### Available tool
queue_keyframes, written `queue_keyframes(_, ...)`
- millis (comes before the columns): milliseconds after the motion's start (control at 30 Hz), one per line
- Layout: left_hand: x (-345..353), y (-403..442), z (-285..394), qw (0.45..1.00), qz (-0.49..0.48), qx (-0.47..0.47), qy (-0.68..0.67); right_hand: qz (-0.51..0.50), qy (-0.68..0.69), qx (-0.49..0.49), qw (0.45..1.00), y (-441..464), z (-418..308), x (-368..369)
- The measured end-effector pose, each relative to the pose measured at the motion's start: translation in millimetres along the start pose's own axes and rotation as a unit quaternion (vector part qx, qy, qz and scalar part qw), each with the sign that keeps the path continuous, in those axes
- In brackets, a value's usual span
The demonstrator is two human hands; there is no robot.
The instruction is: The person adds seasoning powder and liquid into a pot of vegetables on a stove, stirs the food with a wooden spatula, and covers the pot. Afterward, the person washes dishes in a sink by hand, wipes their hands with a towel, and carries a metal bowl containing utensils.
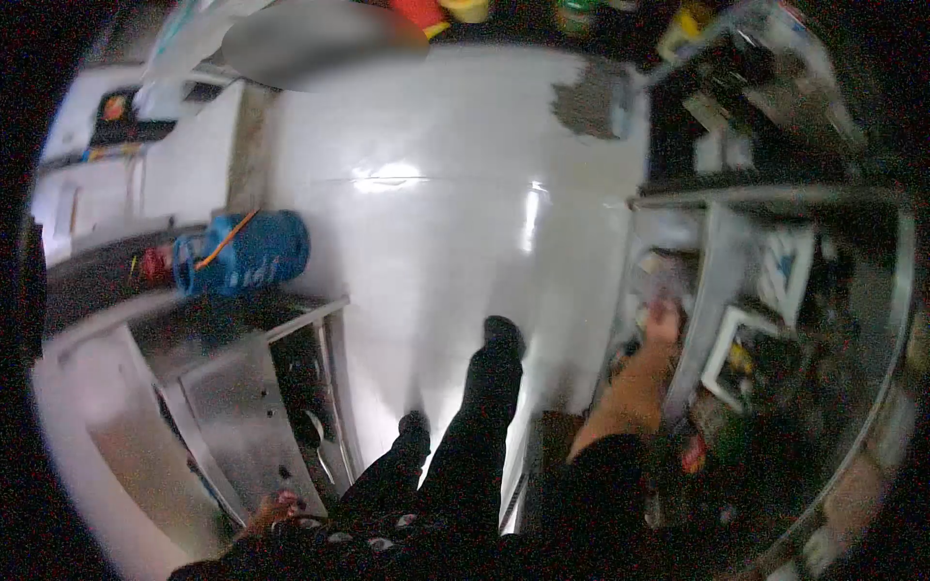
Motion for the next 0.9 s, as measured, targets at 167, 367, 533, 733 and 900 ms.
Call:
queue_keyframes(167, 32, -15, -8, 0.973, 0.132, 0.098, 0.162, 0.537, -0.26, -0.134, 0.791, 8, -3, 44)
queue_keyframes(367, 30, -6, -70, 0.932, 0.155, 0.206, 0.256, 0.219, -0.5, 0.172, 0.82, -51, 109, 122)
queue_keyframes(533, 20, 0, -156, 0.942, 0.159, 0.23, 0.188, 0.037, -0.766, 0.344, 0.542, -110, 236, 235)
queue_keyframes(733, 30, 102, -287, 0.942, 0.193, 0.253, 0.108, -0.209, -0.806, 0.388, 0.395, -181, 379, 360)
queue_keyframes(900, 61, 221, -412, 0.951, 0.187, 0.227, -0.095, -0.39, -0.783, 0.444, 0.194, -278, 496, 424)
Point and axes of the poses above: each hand's wrist, its own y-axis towards the middle knuckle, its own x-axis out of the palm, z = x × y, the point moved 2 cm from there along y, towards the middle knuckle, and after that the axes turned 12 degrees about -x, right-handed, at the moved point
